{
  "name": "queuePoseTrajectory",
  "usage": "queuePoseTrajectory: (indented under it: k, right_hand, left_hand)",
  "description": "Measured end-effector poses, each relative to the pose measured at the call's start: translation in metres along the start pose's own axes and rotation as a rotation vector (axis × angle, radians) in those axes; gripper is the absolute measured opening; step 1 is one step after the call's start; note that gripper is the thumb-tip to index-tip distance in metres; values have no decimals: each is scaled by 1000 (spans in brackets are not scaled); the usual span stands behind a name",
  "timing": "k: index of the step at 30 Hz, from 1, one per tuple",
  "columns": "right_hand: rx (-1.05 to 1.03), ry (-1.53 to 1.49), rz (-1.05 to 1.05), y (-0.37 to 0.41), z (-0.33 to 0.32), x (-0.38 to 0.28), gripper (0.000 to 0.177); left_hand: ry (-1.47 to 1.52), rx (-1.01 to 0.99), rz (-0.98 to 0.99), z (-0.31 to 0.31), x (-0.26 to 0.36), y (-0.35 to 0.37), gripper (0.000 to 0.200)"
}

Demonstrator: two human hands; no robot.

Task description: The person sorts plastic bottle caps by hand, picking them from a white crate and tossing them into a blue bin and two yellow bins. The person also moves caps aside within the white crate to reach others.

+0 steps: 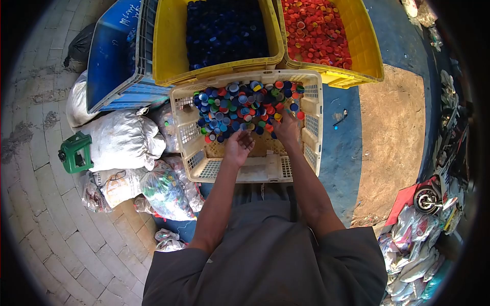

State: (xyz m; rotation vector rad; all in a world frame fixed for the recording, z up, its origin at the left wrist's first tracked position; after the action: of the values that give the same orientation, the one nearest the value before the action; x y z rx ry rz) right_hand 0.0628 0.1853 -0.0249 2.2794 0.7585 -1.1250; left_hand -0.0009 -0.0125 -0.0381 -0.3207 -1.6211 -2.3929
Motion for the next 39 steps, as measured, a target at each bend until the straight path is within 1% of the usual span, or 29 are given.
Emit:
queuePoseTrajectory:
  k: [4, 8, 11, 14, 17, 20, 23, 26, 29, 32, 35, 39]
  right_hand:
    - [-5, 91, -87, -10, 14, 0, 38]
    - [20, 195, -178, -18, 25, 0, 37]
    - [-66, 205, -99, -25, 30, 3, 37]
    - [-91, 209, -93, -27, 34, 8, 36]
    - [-96, 189, -54, -24, 26, 8, 35]
    - [26, 182, -54, -8, 2, -3, 38]
    - [84, 57, -67, 8, -15, 16, 40]
    - [76, -157, 129, 27, -28, 29, 40]
    - [101, -232, 187, 44, -37, 32, 37]
    - [76, -289, 208, 54, -42, 26, 35]
    - [67, -291, 206, 57, -41, 29, 34]
    - [52, -275, 188, 58, -43, 26, 34]
  left_hand:
    - [-108, 31, -17, -16, -23, 4, 25]
    - [-230, 28, 12, -17, -25, 4, 22]
    - [-295, 30, 52, -12, -21, 1, 18]
    - [-394, 45, 90, -6, -19, -6, 14]
    - [-634, 111, 177, 7, -13, -13, 17]
    - [-1099, 233, 522, 18, -4, -32, 26]
    - [-1366, 219, 501, 39, 3, -37, 47]
    - [-1500, 361, 559, 53, 7, -43, 49]
    - [-1548, 480, 516, 61, 9, -44, 49]
    - [-1507, 533, 436, 66, 7, -48, 46]
    - [-1413, 580, 451, 59, -2, -62, 44]
    - [-1322, 615, 405, 60, -8, -64, 41]
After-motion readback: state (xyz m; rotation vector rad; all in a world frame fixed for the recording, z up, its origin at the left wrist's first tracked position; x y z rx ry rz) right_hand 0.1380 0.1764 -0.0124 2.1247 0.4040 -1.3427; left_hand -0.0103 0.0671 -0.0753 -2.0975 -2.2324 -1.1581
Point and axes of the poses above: each hand's wrist, its own y-axis away from the middle knuckle, its own z-axis out of the palm, x = y × z, the point moved 5 cm from there along -y, towards the middle knuckle, and after that the axes turned 11 degrees about -y, right-handed, at the moved point
